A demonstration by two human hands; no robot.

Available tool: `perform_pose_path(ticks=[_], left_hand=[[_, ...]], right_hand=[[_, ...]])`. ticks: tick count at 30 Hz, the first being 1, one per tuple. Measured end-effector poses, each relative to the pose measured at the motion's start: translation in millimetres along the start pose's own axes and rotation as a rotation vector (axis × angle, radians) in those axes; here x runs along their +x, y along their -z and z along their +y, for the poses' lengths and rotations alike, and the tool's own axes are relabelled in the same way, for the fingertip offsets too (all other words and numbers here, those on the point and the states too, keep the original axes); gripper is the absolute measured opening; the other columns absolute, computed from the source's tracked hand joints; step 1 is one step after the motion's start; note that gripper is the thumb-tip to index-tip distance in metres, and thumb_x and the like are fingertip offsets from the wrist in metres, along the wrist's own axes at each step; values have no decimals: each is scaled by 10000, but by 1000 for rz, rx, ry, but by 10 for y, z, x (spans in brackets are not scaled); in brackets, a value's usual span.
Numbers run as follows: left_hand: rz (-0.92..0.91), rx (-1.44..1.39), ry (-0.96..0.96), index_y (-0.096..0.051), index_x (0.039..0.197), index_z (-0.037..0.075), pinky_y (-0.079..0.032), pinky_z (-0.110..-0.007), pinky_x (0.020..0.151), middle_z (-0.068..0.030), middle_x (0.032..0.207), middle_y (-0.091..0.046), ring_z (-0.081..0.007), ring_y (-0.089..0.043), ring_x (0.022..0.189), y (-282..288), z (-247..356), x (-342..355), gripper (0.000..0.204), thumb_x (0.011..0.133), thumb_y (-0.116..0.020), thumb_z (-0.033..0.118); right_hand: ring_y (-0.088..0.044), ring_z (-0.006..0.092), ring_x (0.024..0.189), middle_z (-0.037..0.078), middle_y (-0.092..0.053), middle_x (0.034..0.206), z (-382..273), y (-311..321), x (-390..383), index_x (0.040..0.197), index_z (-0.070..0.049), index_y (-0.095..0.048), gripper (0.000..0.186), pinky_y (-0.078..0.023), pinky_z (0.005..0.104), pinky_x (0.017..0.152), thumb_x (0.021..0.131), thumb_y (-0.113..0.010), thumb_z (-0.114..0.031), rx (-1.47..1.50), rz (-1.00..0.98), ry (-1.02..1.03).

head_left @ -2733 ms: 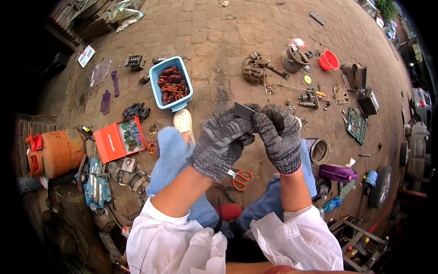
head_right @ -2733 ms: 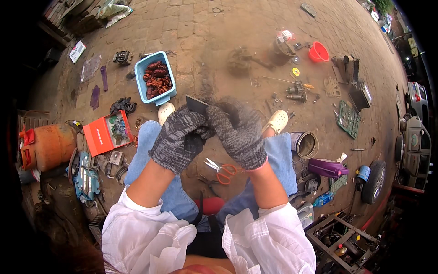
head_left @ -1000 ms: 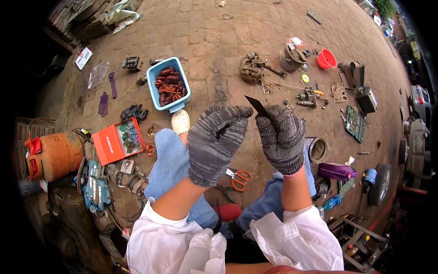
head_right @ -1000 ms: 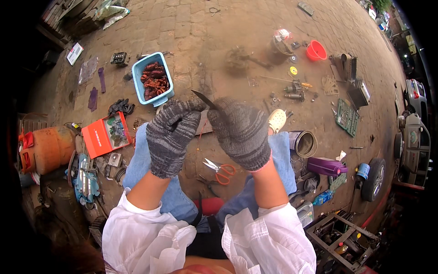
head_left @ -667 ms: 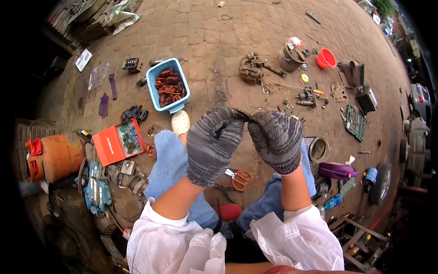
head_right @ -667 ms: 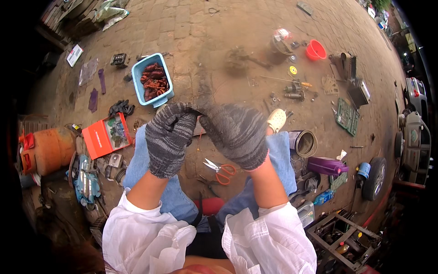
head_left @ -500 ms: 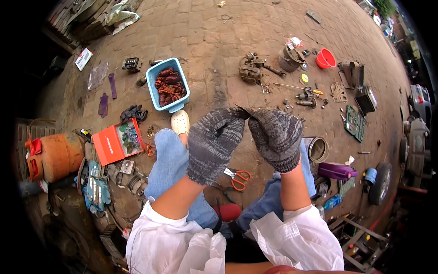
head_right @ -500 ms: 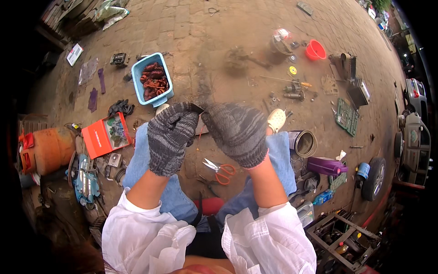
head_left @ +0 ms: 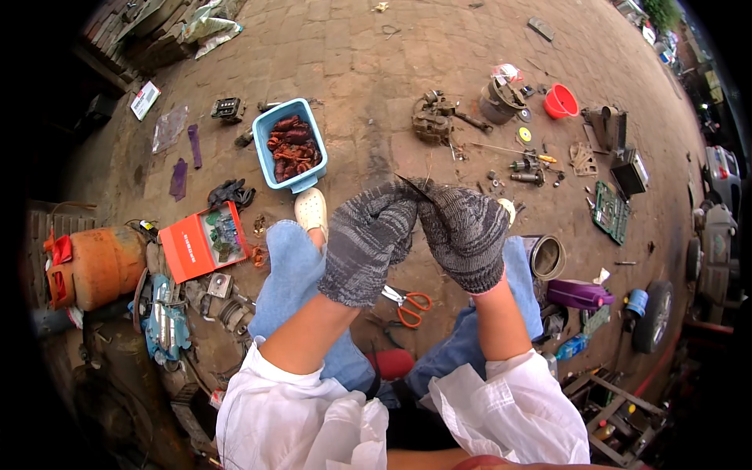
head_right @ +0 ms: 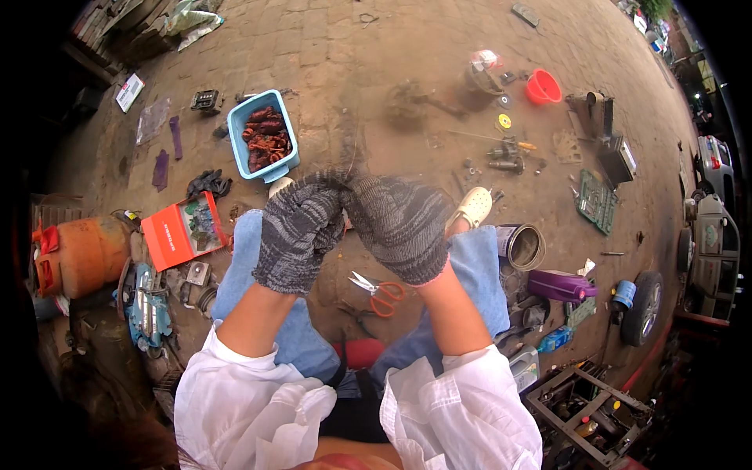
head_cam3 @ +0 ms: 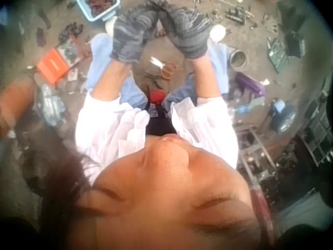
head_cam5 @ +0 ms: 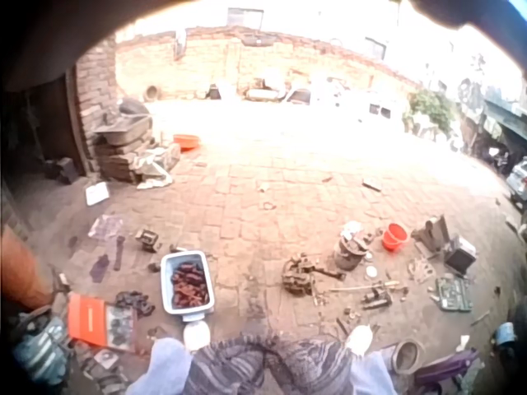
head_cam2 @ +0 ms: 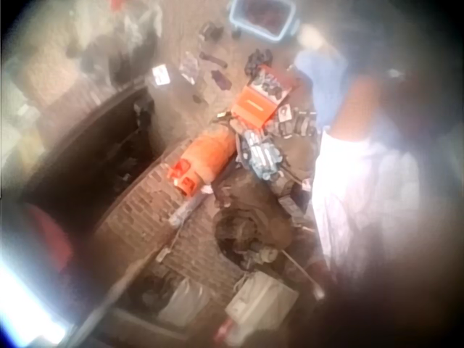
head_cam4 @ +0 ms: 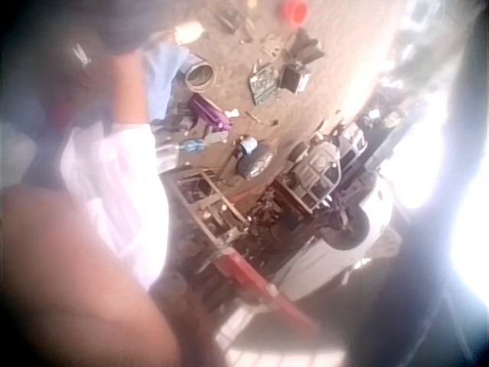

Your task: The person sits on the ground and uses a metal file to sharpen a small black metal piece. They repeatedly rub the file along the edges of the metal piece, occasionally pausing to inspect the surface.

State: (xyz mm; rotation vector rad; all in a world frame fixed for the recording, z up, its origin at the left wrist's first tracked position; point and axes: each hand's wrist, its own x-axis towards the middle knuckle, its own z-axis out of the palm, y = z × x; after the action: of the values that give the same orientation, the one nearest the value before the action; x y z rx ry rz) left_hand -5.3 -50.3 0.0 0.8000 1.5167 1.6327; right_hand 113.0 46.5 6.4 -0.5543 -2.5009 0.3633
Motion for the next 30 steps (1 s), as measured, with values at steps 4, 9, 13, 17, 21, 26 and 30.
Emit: perform_pose_path(ticks=[4, 9, 13, 17, 21, 26, 30], left_hand=[[-30, 302, -216, -602, 867, 39, -376, -178, 456, 17, 671, -547, -47, -477, 537, 46, -121, 24, 128, 831, -552, 151], [-48, 325, -213, -603, 882, 36, -376, -184, 462, 15, 671, -544, -52, -480, 542, 69, -125, 42, 143, 833, -551, 159], [-14, 35, -59, -609, 930, 31, -362, -183, 456, 23, 664, -534, -47, -463, 533, 16, -90, 54, 164, 836, -546, 149], [18, -360, 250, -607, 1003, 36, -340, -178, 440, 36, 656, -520, -35, -439, 515, -53, 106, 3, 200, 837, -533, 119], [-18, -430, 297, -556, 1111, 43, -307, -184, 402, 43, 641, -499, -30, -400, 474, -73, 232, -1, 296, 818, -521, 72], [-42, -428, 294, -514, 1148, 31, -316, -186, 401, 33, 637, -490, -38, -402, 463, -40, 221, 28, 350, 799, -536, 56], [-14, -495, 320, -531, 1122, 23, -332, -178, 415, 19, 680, -526, -41, -428, 487, -30, 230, 6, 329, 797, -551, 70]], right_hand=[[-553, 264, 788, 91, -575, 859, 10, -52, -87, 989, -88, -577, 283, -427, 379, 674, 723, -595, -182, -135, 3, 78], [-555, 259, 721, 89, -577, 793, -8, -47, -13, 951, -84, -586, 256, -415, 367, 611, 709, -607, -165, -66, -11, 35], [-555, 263, 593, 90, -586, 685, -82, -83, 49, 842, -77, -602, 127, -398, 362, 510, 721, -619, -113, -168, 172, 48], [-536, 290, 547, 107, -568, 637, 55, -97, 139, 788, -47, -588, 58, -397, 372, 489, 756, -600, -94, -190, 390, -87], [-461, 135, 489, 37, -511, 585, 57, 4, 99, 785, -26, -559, 153, -355, 260, 461, 855, -525, -158, 453, 383, -411], [-447, 63, 522, -2, -490, 599, -146, -69, 91, 804, -22, -547, 221, -353, 205, 477, 888, -474, -212, 744, 95, -423], [-475, 101, 510, 21, -517, 603, -146, -45, 93, 805, -20, -560, 170, -369, 228, 478, 854, -525, -178, 710, 157, -501]])
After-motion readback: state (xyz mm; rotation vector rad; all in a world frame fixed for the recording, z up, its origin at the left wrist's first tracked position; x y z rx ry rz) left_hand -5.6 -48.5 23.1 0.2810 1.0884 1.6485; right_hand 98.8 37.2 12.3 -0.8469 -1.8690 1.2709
